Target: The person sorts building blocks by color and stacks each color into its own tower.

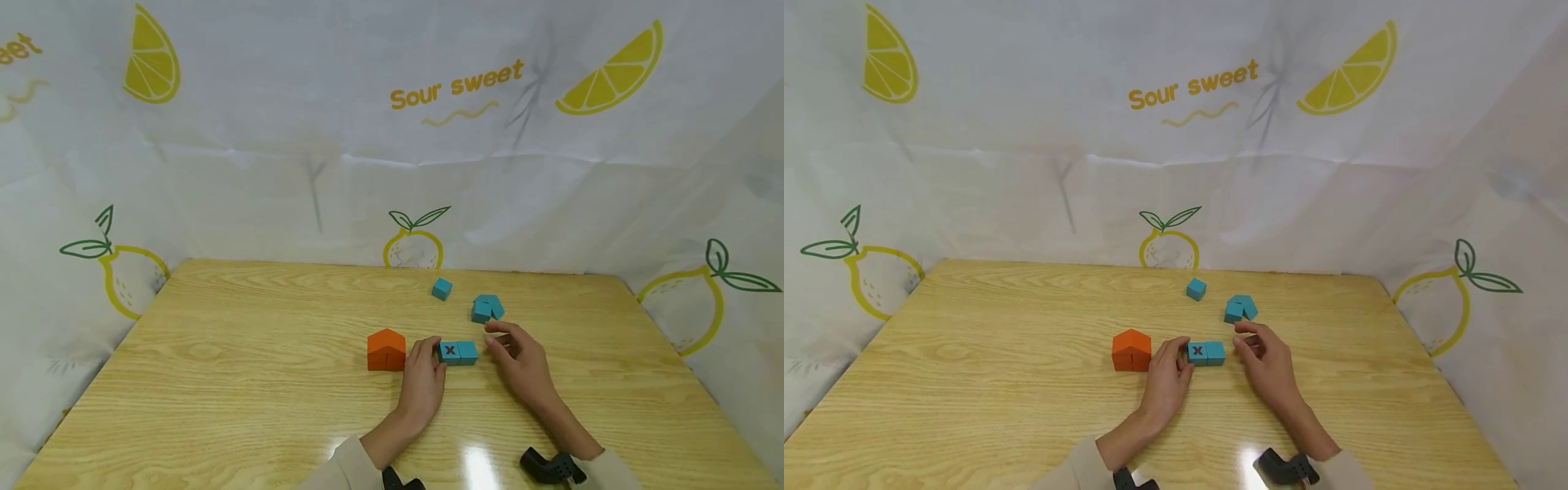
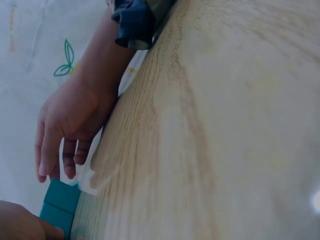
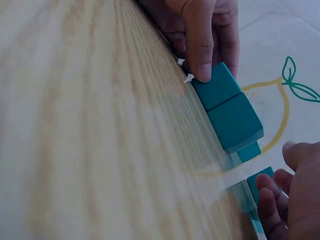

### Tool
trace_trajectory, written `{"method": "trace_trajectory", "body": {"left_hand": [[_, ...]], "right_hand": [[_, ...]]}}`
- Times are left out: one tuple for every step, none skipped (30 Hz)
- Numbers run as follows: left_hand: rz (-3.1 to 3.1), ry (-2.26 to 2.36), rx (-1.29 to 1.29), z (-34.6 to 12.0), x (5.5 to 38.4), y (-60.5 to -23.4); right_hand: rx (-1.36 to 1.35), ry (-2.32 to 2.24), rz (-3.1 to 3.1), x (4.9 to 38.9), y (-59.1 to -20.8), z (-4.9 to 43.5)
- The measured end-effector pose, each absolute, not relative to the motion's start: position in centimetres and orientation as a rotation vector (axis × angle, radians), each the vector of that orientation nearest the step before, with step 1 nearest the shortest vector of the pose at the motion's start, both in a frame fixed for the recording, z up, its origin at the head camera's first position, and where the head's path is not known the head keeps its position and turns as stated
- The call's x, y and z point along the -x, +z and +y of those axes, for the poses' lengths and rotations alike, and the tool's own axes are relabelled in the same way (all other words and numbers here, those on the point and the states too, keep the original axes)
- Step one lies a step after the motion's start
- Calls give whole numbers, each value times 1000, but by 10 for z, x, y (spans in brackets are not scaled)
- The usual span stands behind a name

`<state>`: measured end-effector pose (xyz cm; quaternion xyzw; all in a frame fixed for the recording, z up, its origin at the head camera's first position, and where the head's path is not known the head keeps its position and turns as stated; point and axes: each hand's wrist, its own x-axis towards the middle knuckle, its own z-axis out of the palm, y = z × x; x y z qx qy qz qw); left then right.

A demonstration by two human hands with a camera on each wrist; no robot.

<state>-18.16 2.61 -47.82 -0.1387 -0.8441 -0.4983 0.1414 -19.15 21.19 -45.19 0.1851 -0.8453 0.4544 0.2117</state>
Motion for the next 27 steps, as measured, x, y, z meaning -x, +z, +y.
{"method": "trace_trajectory", "body": {"left_hand": [[-2439,-1443,399,26,182,-478],[-2442,-1446,396,26,182,-479],[-2445,-1447,393,26,182,-478],[-2450,-1447,388,26,182,-478],[-2453,-1449,385,26,182,-478],[-2455,-1447,382,26,181,-478],[-2458,-1446,379,25,181,-478],[-2459,-1443,380,25,181,-478],[-2460,-1440,383,25,181,-478],[-2460,-1440,385,25,181,-478],[-2456,-1438,391,24,181,-478],[-2455,-1434,394,24,181,-478],[-2453,-1436,396,25,182,-478],[-2448,-1435,399,25,182,-478],[-2444,-1440,400,25,182,-478],[-2440,-1445,401,25,182,-478],[-2435,-1448,401,25,182,-478],[-2434,-1456,399,26,182,-477],[-2432,-1460,399,26,182,-477],[-2435,-1463,396,26,181,-477],[-2440,-1468,393,27,181,-477],[-2444,-1469,389,27,181,-476],[-2449,-1469,385,27,181,-476],[-2455,-1469,380,27,181,-476],[-2456,-1470,377,27,181,-475],[-2459,-1474,372,27,180,-475],[-2458,-1478,371,27,180,-475]], "right_hand": [[-497,1257,-2344,195,-456,214],[-484,1254,-2343,198,-460,217],[-472,1245,-2349,202,-464,219],[-459,1236,-2356,206,-468,221],[-447,1231,-2363,210,-472,223],[-437,1222,-2370,213,-475,224],[-426,1212,-2375,216,-476,225],[-413,1204,-2378,219,-477,226],[-401,1199,-2376,221,-478,226],[-391,1192,-2370,223,-479,227],[-383,1182,-2367,225,-479,227],[-378,1174,-2362,227,-479,227],[-373,1171,-2356,228,-478,226],[-366,1161,-2355,230,-478,226],[-361,1154,-2355,231,-477,226],[-359,1144,-2357,232,-477,226],[-359,1138,-2361,234,-476,226],[-360,1129,-2364,235,-476,226],[-360,1118,-2369,236,-476,226],[-360,1105,-2373,237,-475,226],[-359,1096,-2377,238,-475,226],[-362,1085,-2383,239,-475,226],[-366,1075,-2387,241,-475,226],[-371,1066,-2394,242,-475,226],[-376,1057,-2402,242,-475,226],[-381,1054,-2407,243,-475,226],[-389,1047,-2414,243,-475,226]]}}
